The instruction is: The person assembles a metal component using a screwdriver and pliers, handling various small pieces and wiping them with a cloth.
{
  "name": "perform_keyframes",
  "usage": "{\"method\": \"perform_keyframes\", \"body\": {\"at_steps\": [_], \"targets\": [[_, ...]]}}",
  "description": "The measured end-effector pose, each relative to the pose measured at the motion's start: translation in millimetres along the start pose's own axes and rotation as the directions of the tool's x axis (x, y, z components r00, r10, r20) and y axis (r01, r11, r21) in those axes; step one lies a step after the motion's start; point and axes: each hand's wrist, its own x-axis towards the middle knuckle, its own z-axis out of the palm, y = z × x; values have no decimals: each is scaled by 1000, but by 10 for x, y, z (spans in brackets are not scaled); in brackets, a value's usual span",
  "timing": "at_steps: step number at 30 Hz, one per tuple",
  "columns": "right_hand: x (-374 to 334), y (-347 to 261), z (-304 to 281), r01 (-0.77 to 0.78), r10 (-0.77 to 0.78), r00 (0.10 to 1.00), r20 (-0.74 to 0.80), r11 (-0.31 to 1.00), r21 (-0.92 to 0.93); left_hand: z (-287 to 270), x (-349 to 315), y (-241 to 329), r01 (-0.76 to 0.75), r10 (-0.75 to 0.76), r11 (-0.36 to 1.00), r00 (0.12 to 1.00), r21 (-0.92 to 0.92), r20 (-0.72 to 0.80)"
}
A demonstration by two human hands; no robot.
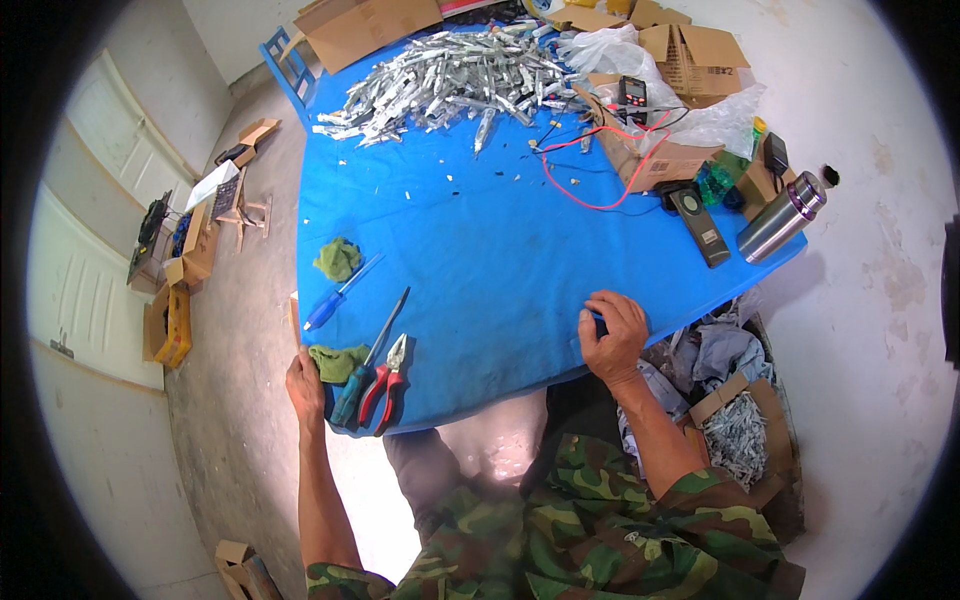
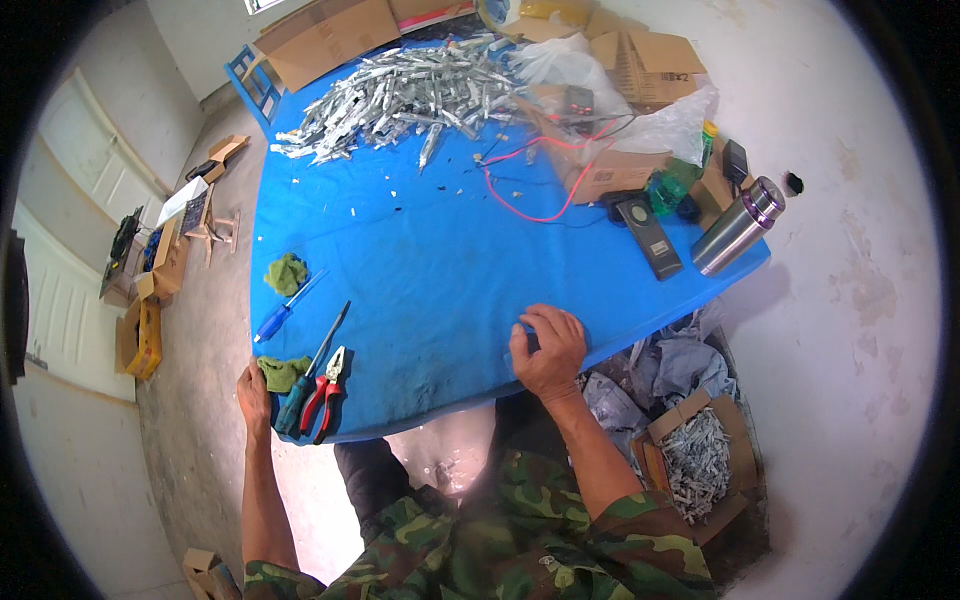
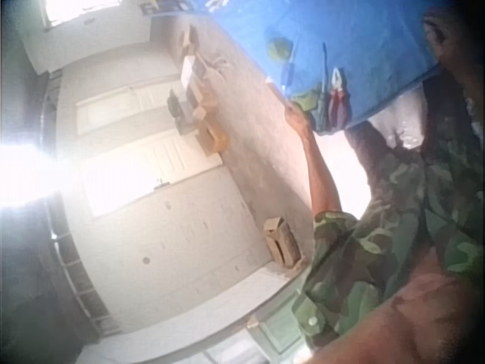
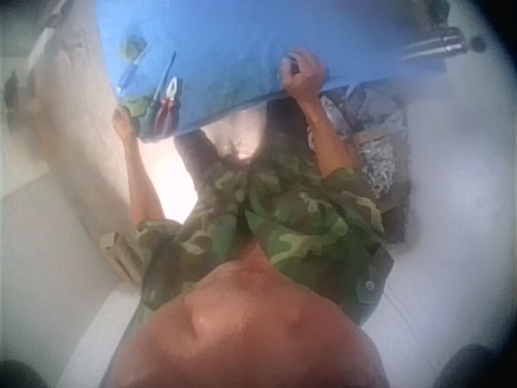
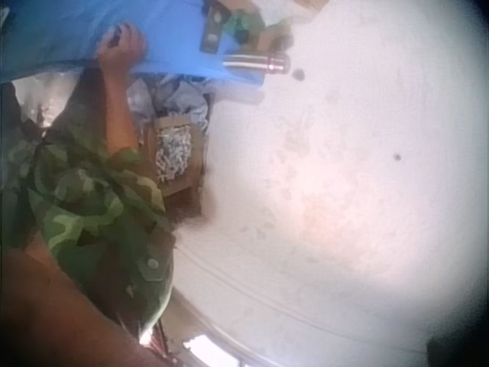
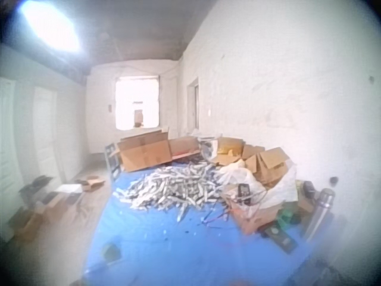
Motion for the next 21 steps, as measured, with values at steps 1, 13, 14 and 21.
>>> {"method": "perform_keyframes", "body": {"at_steps": [1,13,14,21], "targets": [[-5,-4,5,5,-5,1000,-5,1000,4,1,-5,-23,4,-4,1000,1000,-13,-9],[-42,40,14,33,-31,997,-77,999,18,13,-1,31,22,-22,1000,999,-1,-33],[-40,41,12,35,-33,996,-80,999,20,10,-10,76,32,-32,999,999,-5,-20],[-37,33,-3,41,-38,996,-86,998,36,27,2,33,19,-19,1000,1000,-4,-24]]}}
